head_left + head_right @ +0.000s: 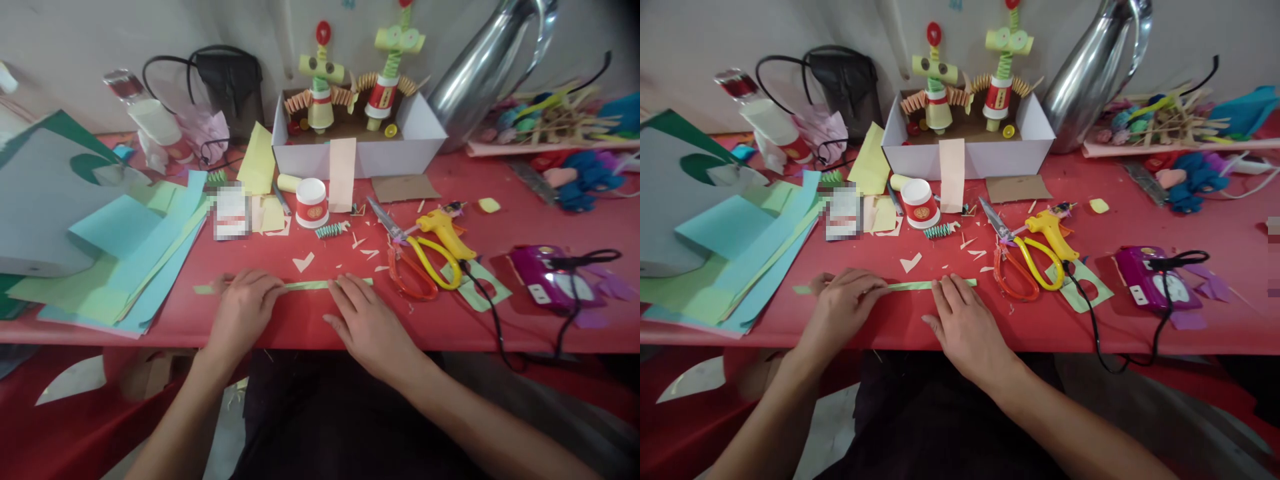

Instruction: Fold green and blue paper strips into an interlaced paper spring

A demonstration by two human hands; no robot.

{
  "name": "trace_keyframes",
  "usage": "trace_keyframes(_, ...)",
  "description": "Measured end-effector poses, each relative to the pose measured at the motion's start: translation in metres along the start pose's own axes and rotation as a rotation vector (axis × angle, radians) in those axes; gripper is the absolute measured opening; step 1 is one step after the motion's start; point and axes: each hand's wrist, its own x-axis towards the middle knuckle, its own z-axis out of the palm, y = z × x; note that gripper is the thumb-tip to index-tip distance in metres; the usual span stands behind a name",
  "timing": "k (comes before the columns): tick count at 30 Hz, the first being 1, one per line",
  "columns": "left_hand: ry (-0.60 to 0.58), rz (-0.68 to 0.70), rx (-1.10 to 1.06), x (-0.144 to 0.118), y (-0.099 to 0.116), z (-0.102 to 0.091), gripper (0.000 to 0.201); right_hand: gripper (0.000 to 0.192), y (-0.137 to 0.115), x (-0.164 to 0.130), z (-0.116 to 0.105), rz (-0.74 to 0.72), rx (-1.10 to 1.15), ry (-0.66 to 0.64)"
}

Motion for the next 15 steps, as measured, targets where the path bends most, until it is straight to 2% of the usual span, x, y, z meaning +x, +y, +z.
trace_keyframes(6, -0.056, -0.083, 0.019, 0.002, -0.020, -0.016, 0.026, 0.052, 0.000, -0.001, 0.002, -0.005, -0.013, 0.012)
trace_keyframes(11, -0.058, -0.145, 0.008, -0.004, -0.031, -0.024, 0.020, 0.050, 0.001, -0.001, 0.003, -0.010, 0.003, 0.029)
trace_keyframes(15, -0.036, -0.090, -0.023, -0.008, -0.035, -0.026, 0.021, 0.049, 0.000, -0.001, 0.004, -0.007, 0.005, 0.040)
